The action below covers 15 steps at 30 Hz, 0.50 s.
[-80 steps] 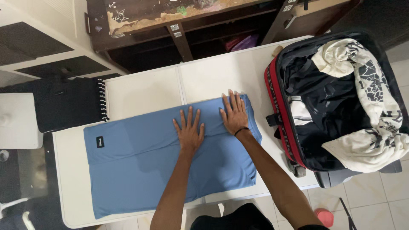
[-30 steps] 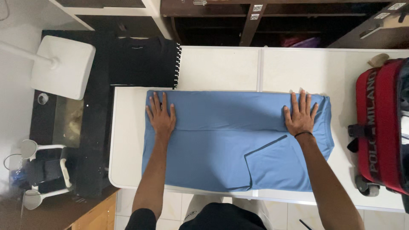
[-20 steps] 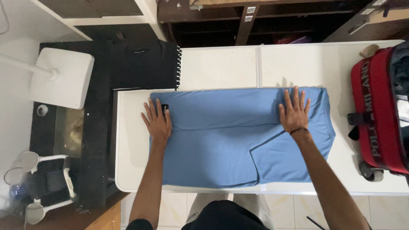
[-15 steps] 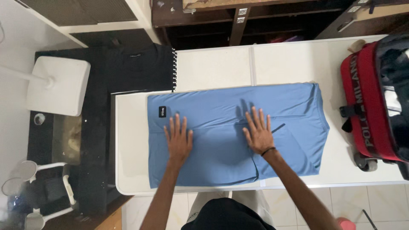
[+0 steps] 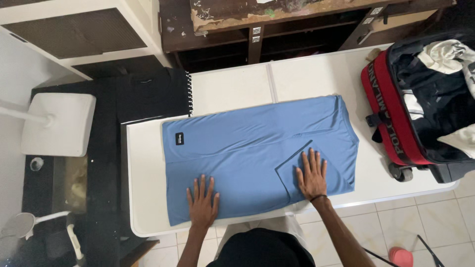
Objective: The person folds a blue shirt on a white table and then places it on top of a stack of black clothes.
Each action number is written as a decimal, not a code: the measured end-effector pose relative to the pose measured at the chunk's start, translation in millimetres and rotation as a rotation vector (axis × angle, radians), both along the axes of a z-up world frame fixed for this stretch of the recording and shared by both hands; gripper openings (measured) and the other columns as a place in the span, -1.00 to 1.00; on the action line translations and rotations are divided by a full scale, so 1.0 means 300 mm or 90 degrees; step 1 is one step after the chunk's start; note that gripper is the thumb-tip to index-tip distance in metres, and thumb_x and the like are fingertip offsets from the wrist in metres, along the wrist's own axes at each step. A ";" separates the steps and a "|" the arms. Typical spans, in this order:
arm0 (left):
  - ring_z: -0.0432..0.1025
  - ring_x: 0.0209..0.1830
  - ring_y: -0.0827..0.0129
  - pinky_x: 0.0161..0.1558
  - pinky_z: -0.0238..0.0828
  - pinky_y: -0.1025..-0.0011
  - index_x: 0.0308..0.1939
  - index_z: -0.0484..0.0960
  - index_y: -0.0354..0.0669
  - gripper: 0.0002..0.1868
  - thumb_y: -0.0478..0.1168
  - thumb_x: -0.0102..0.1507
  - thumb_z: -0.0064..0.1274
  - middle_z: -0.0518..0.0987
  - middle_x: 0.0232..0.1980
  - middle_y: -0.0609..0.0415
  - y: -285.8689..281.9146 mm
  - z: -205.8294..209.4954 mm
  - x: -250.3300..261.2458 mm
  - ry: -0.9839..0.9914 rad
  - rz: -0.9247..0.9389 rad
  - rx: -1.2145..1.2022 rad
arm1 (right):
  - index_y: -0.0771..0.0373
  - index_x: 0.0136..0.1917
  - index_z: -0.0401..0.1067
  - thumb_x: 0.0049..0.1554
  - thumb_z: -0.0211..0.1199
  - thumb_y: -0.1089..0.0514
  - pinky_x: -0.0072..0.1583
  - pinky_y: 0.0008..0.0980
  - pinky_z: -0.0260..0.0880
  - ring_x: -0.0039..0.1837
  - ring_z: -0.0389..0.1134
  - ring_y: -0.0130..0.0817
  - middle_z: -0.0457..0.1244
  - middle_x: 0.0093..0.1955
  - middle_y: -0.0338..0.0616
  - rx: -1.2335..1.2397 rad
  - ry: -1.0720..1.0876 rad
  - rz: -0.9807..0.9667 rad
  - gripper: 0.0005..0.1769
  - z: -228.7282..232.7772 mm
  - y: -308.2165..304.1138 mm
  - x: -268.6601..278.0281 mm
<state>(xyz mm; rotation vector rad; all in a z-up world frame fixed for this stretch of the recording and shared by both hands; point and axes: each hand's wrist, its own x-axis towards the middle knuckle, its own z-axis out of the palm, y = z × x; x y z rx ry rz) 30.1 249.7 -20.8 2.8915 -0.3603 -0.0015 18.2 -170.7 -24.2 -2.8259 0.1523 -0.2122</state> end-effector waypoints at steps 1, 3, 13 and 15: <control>-0.20 0.66 0.03 0.53 -0.41 -0.16 0.57 0.13 0.17 -0.34 0.18 0.39 -0.33 -0.05 0.67 0.05 0.028 -0.009 -0.016 -0.012 0.018 -0.002 | 0.13 0.66 -0.05 0.34 -0.19 -0.19 0.59 0.25 -0.40 0.71 -0.28 0.14 -0.23 0.73 0.05 -0.023 0.008 -0.018 -0.27 -0.011 -0.043 -0.015; -0.21 0.66 0.02 0.53 -0.43 -0.16 0.57 0.13 0.17 -0.34 0.16 0.40 -0.34 -0.06 0.67 0.02 0.079 -0.028 -0.030 0.000 0.050 0.003 | 0.10 0.67 -0.05 0.33 -0.21 -0.20 0.59 0.27 -0.39 0.71 -0.27 0.14 -0.22 0.73 0.02 -0.048 0.018 -0.044 -0.27 -0.023 -0.119 -0.041; -0.27 0.67 -0.01 0.52 -0.48 -0.22 0.59 0.06 0.08 -0.32 0.15 0.41 -0.36 -0.11 0.67 -0.08 0.230 -0.017 -0.105 0.014 0.181 0.029 | 0.05 0.67 -0.06 0.33 -0.22 -0.23 0.59 0.24 -0.36 0.71 -0.29 0.19 -0.23 0.73 0.03 -0.034 0.024 -0.071 -0.27 -0.015 -0.302 -0.095; -0.27 0.67 -0.05 0.50 -0.48 -0.25 0.59 0.05 0.04 -0.31 0.14 0.40 -0.37 -0.11 0.67 -0.11 0.238 -0.010 -0.133 -0.022 0.173 0.045 | 0.06 0.66 -0.05 0.32 -0.20 -0.24 0.58 0.24 -0.37 0.70 -0.30 0.19 -0.23 0.73 0.05 -0.032 0.018 -0.047 -0.26 0.000 -0.288 -0.098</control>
